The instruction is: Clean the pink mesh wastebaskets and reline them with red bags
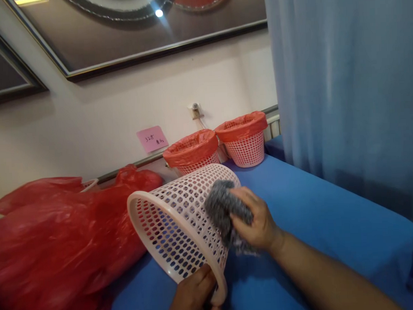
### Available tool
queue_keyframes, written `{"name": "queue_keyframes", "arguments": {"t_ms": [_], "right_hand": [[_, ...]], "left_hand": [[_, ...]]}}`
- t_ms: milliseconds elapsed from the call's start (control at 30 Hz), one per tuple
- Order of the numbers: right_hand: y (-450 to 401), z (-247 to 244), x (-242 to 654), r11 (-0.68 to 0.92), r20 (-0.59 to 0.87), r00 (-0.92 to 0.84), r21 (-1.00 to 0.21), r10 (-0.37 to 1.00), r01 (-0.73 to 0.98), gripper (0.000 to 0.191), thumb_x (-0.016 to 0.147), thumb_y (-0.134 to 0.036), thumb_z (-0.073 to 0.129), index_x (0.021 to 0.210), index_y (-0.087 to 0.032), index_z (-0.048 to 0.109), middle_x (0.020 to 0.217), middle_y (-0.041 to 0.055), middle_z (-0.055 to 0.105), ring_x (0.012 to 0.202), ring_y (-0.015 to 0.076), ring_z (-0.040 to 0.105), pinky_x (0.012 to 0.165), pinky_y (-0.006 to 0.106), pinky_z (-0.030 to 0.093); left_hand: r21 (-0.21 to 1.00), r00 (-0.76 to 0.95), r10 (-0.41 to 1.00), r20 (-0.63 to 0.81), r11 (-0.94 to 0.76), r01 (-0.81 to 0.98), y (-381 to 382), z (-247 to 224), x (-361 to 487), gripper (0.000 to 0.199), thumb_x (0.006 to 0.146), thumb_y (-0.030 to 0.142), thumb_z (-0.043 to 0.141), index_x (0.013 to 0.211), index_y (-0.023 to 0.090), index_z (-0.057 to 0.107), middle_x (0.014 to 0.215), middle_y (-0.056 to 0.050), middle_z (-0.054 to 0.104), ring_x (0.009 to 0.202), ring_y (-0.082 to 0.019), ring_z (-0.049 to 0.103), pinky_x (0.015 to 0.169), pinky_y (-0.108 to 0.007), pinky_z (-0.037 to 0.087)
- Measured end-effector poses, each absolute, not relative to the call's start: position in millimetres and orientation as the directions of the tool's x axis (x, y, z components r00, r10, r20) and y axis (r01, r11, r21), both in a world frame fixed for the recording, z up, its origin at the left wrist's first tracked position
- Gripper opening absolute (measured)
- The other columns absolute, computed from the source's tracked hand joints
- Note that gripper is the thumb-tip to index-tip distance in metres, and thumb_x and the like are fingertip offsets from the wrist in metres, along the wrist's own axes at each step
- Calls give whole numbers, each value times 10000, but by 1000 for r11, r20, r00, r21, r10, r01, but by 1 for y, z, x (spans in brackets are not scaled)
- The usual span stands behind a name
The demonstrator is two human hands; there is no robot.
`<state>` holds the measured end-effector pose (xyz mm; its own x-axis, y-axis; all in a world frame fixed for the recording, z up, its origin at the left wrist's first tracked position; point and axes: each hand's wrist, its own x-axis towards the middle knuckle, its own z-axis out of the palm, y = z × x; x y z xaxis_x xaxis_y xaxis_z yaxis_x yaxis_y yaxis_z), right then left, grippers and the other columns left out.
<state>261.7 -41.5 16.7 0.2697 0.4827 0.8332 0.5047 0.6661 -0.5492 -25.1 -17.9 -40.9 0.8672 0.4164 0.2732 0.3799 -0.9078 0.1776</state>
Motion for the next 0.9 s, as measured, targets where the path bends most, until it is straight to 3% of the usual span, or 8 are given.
{"name": "queue_keyframes", "arguments": {"t_ms": [67, 133, 233, 367, 467, 600, 767, 900], "right_hand": [[-61, 23, 249, 821, 928, 62, -354, 367, 448, 597, 821, -221, 649, 1414, -239, 584, 1188, 116, 727, 1030, 280, 733, 877, 417, 622], [-67, 25, 244, 862, 941, -6, -308, 339, 403, 664, 806, -221, 652, 1461, -235, 545, 1198, 124, 712, 1017, 281, 734, 840, 402, 628], [-51, 21, 252, 730, 865, 168, -492, 473, 475, 522, 844, -202, 613, 1364, -235, 624, 1171, 105, 738, 1049, 266, 731, 928, 412, 603], [-14, 13, 279, 296, 502, 534, -854, 680, 428, 359, 861, -315, 602, 1184, -211, 716, 1065, 82, 797, 953, 268, 755, 903, 432, 597], [-3, 9, 293, 141, 353, 605, -918, 714, 370, 359, 856, -388, 589, 1137, -218, 733, 1002, 64, 809, 910, 268, 753, 868, 424, 592], [-6, 7, 289, 129, 352, 590, -913, 727, 387, 365, 877, -403, 586, 1163, -222, 722, 969, 52, 805, 885, 261, 750, 855, 421, 593], [-29, 11, 262, 556, 756, 291, -637, 586, 534, 416, 896, -275, 624, 1308, -223, 651, 1157, 99, 750, 1043, 250, 727, 952, 409, 589], [-47, 14, 240, 809, 894, -168, -278, 415, 519, 577, 878, -303, 642, 1440, -207, 548, 1213, 140, 683, 1020, 245, 719, 840, 365, 618]], "left_hand": [[182, 865, 418, 277, -907, 380, -19, -39, -24, 915, 578, 99, 591, 1474, 262, 503, 1137, -113, 754, 901, -279, 772, 768, -357, 651], [186, 866, 422, 268, -905, 383, -19, -36, -22, 914, 589, 104, 592, 1484, 267, 502, 1070, -96, 757, 857, -270, 765, 731, -343, 644], [189, 869, 425, 252, -903, 387, -18, -32, -21, 925, 583, 84, 586, 1488, 255, 509, 1072, -104, 751, 859, -271, 763, 740, -351, 644], [149, 880, 415, 230, -909, 390, -16, -31, -22, 903, 605, 81, 607, 1488, 246, 519, 1111, -120, 746, 884, -276, 762, 772, -366, 647], [108, 876, 429, 221, -903, 416, -16, -31, -22, 888, 631, 84, 631, 1495, 256, 527, 1064, -103, 744, 838, -261, 755, 730, -338, 639], [88, 814, 542, 208, -839, 536, -17, -21, -20, 808, 703, 67, 651, 1478, 281, 576, 1087, -99, 730, 890, -269, 749, 747, -340, 635], [234, 715, 660, 231, -751, 617, -18, 1, -16, 697, 743, 31, 635, 1389, 293, 656, 1136, -86, 709, 1011, -256, 734, 867, -350, 629], [477, 675, 617, 404, -772, 420, -18, 2, -23, 531, 897, 391, 710, 1404, 253, 627, 1294, -130, 701, 1122, -317, 724, 979, -450, 621]]}}
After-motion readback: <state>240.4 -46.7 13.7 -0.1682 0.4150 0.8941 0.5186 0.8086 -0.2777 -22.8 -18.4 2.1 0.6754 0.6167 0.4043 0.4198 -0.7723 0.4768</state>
